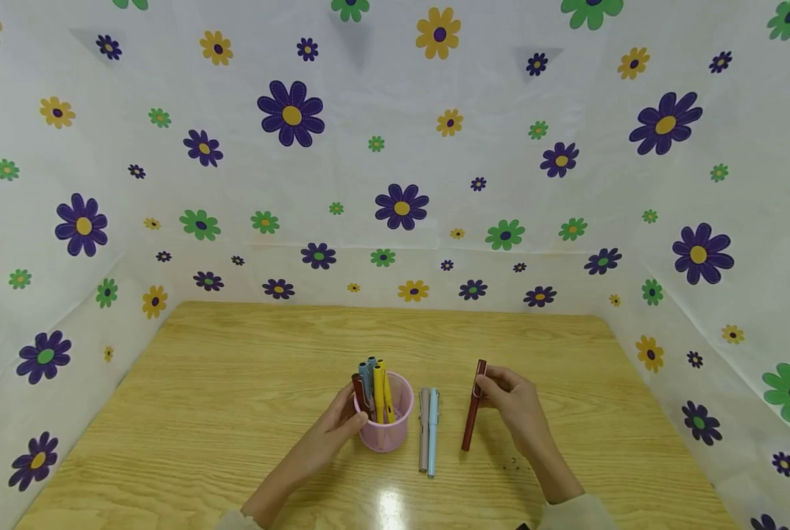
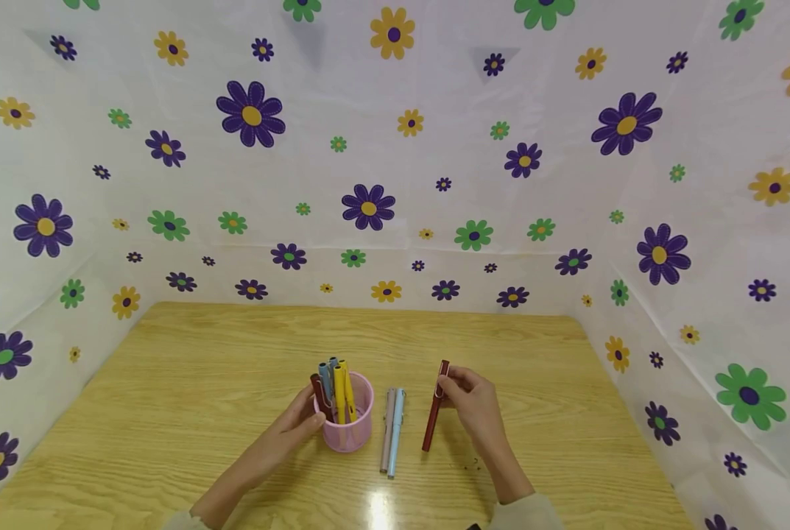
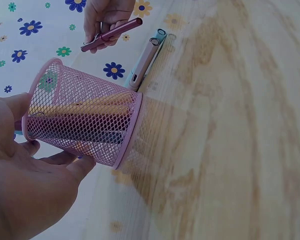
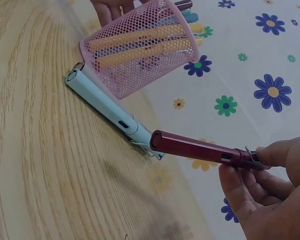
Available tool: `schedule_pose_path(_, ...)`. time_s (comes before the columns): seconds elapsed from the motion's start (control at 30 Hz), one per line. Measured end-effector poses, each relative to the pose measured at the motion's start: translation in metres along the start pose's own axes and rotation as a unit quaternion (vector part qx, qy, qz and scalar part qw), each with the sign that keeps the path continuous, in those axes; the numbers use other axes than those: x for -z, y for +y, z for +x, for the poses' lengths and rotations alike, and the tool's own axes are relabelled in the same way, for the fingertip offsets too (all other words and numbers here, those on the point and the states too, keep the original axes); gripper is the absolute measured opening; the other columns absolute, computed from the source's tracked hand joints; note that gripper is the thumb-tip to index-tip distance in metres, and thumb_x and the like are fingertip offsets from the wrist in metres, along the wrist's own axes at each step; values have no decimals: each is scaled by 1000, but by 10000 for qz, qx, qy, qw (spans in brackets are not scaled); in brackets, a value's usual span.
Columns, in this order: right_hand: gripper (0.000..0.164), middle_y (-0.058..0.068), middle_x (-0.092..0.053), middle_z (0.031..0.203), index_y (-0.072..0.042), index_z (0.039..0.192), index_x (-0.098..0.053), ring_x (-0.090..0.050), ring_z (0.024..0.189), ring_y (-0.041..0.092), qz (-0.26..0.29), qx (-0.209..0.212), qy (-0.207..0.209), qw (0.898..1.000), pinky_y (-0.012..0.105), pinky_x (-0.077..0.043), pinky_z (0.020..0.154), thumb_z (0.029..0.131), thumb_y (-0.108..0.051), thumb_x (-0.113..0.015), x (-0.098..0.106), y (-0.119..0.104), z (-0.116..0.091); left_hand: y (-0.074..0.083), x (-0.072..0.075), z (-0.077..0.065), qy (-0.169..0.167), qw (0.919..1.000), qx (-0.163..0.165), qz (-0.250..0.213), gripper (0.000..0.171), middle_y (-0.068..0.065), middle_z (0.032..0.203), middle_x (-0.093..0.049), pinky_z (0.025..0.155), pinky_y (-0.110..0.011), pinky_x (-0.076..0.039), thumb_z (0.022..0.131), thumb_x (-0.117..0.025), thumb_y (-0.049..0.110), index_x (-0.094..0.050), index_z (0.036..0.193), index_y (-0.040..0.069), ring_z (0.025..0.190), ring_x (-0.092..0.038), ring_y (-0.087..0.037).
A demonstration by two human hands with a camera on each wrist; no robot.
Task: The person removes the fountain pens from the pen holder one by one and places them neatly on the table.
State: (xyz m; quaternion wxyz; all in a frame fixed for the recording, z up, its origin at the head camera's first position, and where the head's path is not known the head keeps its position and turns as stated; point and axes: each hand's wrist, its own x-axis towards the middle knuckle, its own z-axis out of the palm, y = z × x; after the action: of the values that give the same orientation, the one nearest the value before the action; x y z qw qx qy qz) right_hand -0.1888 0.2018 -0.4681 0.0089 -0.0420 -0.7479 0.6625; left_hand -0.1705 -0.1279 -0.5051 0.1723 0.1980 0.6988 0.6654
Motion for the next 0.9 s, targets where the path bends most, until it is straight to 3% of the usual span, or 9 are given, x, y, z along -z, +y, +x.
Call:
schedule_pose_path(0.13,31,19,-68,107,12,131,-61,-69,90,22,-27,-7,-17,10000,44,-62,85,105,-4,-60,-1,1,1,1,0,0,6,10000,-1,18,72,-28,167,-15,122,-53,-24,113,-46,25,-1,166,8,154,-16,-41)
schedule_pose_path(0.43,33,23,-69,106,15,129,-61,-70,85,22,-72,-104,-48,9999,38,-63,79,104,-6,-62,-4,6,1,0,0,0,35,10000,-24,25,71,-27,167,-16,122,-53,-24,113,-46,24,-2,166,9,154,-17,-40)
schedule_pose_path(0.67,38,23,-69,109,15,132,-59,-71,87,25,-275,-188,-113,9994,43,-63,79,103,-8,-65,-9,12,0,-1,0,0,59,10000,-38,5,71,-28,167,-16,122,-53,-24,113,-46,24,-3,166,8,154,-18,-41)
schedule_pose_path(0.9,34,20,-70,103,15,129,-61,-70,86,24,-371,-275,-120,9989,37,-63,75,101,-4,-65,-15,15,-1,-1,-1,0,99,9999,-49,41,71,-30,166,-18,121,-54,-24,113,-46,23,-3,166,7,153,-19,-42)
